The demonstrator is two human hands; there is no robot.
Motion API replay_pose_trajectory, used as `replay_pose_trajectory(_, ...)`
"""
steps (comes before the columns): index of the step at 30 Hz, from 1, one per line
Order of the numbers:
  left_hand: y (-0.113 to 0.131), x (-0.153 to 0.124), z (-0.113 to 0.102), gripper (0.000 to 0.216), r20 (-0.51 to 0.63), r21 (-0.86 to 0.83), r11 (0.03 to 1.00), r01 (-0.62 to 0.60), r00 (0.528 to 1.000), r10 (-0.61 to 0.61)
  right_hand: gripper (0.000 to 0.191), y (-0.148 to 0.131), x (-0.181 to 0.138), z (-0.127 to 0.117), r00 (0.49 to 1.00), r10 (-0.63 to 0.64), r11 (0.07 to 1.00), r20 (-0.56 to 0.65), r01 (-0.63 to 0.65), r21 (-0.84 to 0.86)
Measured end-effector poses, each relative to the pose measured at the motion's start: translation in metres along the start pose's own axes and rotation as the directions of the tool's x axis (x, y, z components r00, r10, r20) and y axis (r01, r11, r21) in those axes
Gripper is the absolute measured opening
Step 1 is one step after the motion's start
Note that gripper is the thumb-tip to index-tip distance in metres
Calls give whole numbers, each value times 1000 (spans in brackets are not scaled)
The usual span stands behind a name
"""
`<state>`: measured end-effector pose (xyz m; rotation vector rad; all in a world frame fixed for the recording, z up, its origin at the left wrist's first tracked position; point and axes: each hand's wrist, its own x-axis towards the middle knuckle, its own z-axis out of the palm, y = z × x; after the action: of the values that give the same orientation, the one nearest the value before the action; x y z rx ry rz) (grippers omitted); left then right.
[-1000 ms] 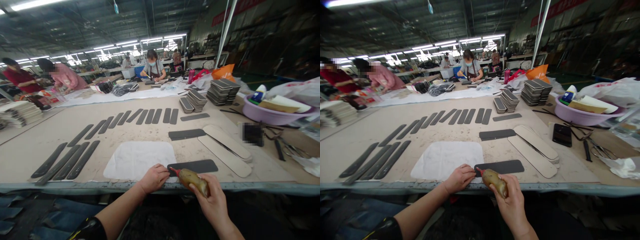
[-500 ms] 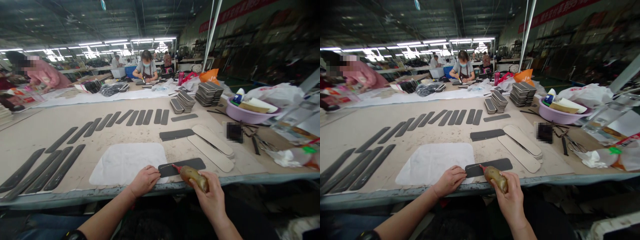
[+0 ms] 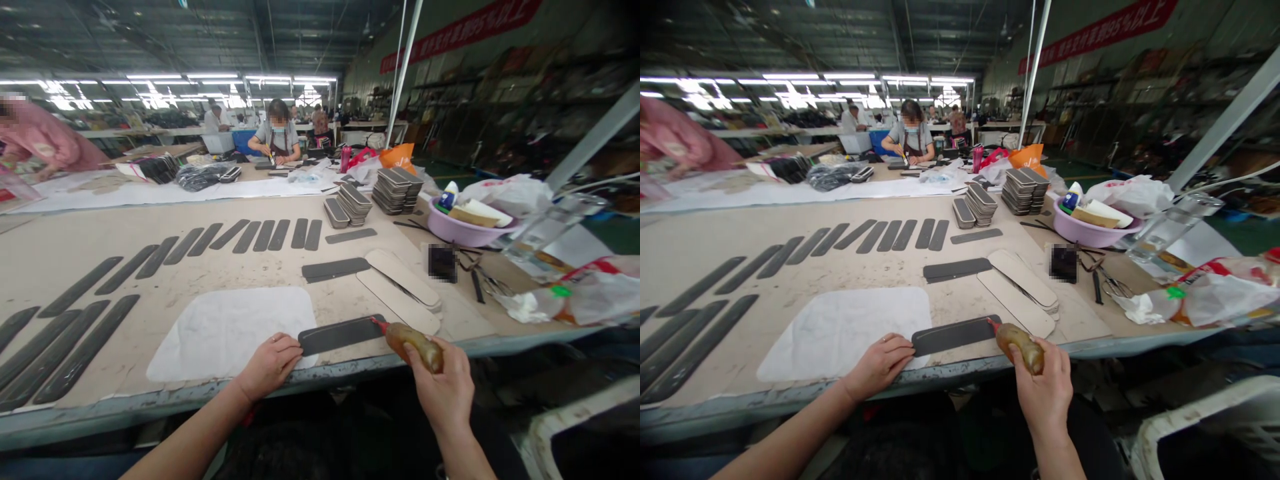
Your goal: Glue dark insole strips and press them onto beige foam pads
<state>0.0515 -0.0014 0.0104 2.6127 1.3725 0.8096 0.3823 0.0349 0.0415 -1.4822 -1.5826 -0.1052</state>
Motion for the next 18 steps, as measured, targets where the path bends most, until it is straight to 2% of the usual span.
replay_pose_trajectory(6,0,0,0,19,-4,-4,1000,1,1000,-1,36,10,3,-4,997,-20,996,-72,14,-89)
replay_pose_trajectory(8,0,1,0,19,-6,-5,1000,1,1000,-1,36,7,2,-6,997,-22,998,-80,16,-65)
replay_pose_trajectory(10,0,0,0,19,-6,-4,1000,-1,1000,1,35,1,0,-7,997,2,1000,-74,0,27)
replay_pose_trajectory(14,1,0,0,19,-2,2,1000,9,1000,-9,36,-19,-11,0,996,67,950,61,-82,301)
replay_pose_trajectory(18,1,0,0,19,2,12,1000,6,1000,-6,31,-44,-23,14,975,-55,900,213,-44,433)
